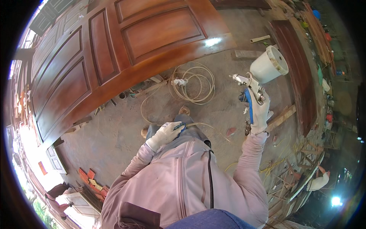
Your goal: The person uses a spray gun to apply a finish to a large wooden door. They move the spray gun in steady horizontal and vertical passes across the door surface, covering the panels and edges.
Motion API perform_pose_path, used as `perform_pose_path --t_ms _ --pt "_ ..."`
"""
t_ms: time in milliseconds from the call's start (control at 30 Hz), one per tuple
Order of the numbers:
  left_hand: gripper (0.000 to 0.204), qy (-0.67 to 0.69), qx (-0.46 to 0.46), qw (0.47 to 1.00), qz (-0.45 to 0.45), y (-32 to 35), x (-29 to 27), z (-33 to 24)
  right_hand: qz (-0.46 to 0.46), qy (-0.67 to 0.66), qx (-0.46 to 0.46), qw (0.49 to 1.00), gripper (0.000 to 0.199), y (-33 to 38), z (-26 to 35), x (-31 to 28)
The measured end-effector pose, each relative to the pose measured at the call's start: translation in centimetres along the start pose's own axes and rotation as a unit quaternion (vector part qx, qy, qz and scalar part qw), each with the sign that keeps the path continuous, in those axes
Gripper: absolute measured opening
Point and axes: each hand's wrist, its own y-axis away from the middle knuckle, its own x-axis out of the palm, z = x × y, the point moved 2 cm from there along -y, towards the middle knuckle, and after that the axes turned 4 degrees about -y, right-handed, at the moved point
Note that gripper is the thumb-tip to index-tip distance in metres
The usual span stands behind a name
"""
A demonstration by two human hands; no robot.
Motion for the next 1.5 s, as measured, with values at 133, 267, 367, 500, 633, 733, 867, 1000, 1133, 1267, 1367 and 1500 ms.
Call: perform_pose_path --t_ms 133,267,367,500,633,733,867,1000,1133,1267,1367,1500 --pt "0.032 -0.023 0.087 0.995 -0.044 -0.9 -0.1 -2.5 -0.02 0.036 -0.069 0.997 0.025 -4.0 -1.0 -1.7" --pt "0.03 -0.006 0.069 0.997 -0.033 -1.8 -0.6 -2.8 -0.149 0.157 -0.071 0.974 0.029 -9.0 -1.5 -2.9" --pt "0.031 -0.078 0.077 0.994 -0.027 -1.9 -0.7 -2.3 -0.204 0.212 -0.09 0.951 0.032 -9.5 -1.7 -3.0" --pt "0.031 -0.12 0.166 0.975 -0.086 -2.6 -2.9 -2.2 -0.072 -0.054 -0.019 0.996 0.027 -9.3 -2.4 -1.8" --pt "0.03 0.003 0.035 0.999 -0.02 -3.6 -3.7 -3.2 -0.145 0.109 -0.073 0.981 0.028 -10.2 -2.7 -2.1" --pt "0.032 0.051 -0.021 0.998 -0.038 -3.2 -4.7 -3.2 -0.225 0.148 -0.126 0.955 0.029 -10.1 -2.7 -2.1" --pt "0.032 0.124 -0.065 0.99 0.006 -2.9 -6.1 -1.4 -0.183 0.116 -0.086 0.973 0.032 -7.5 -3.1 -2.7" --pt "0.036 0.059 -0.017 0.998 -0.001 -2.2 -6.9 -0.7 -0.081 -0.026 0.022 0.996 0.03 -5.1 -2.5 -2.8" --pt "0.044 0.046 -0.035 0.998 0.038 -2.0 -6.9 -0.8 -0.217 0.163 -0.055 0.961 0.031 -5.0 -0.6 -2.8" --pt "0.045 -0.005 -0.014 1.0 0.027 -1.8 -7.1 -0.8 -0.223 0.148 0.017 0.963 0.033 -3.8 -0.5 -3.0" --pt "0.039 0.009 -0.062 0.997 0.037 -1.5 -7.0 -0.8 -0.146 0.076 -0.006 0.986 0.033 -2.6 -1.0 -3.0" --pt "0.041 0.05 -0.031 0.996 0.061 -0.2 -7.1 -1.3 -0.145 0.15 -0.043 0.977 0.033 -2.1 -1.4 -1.7"
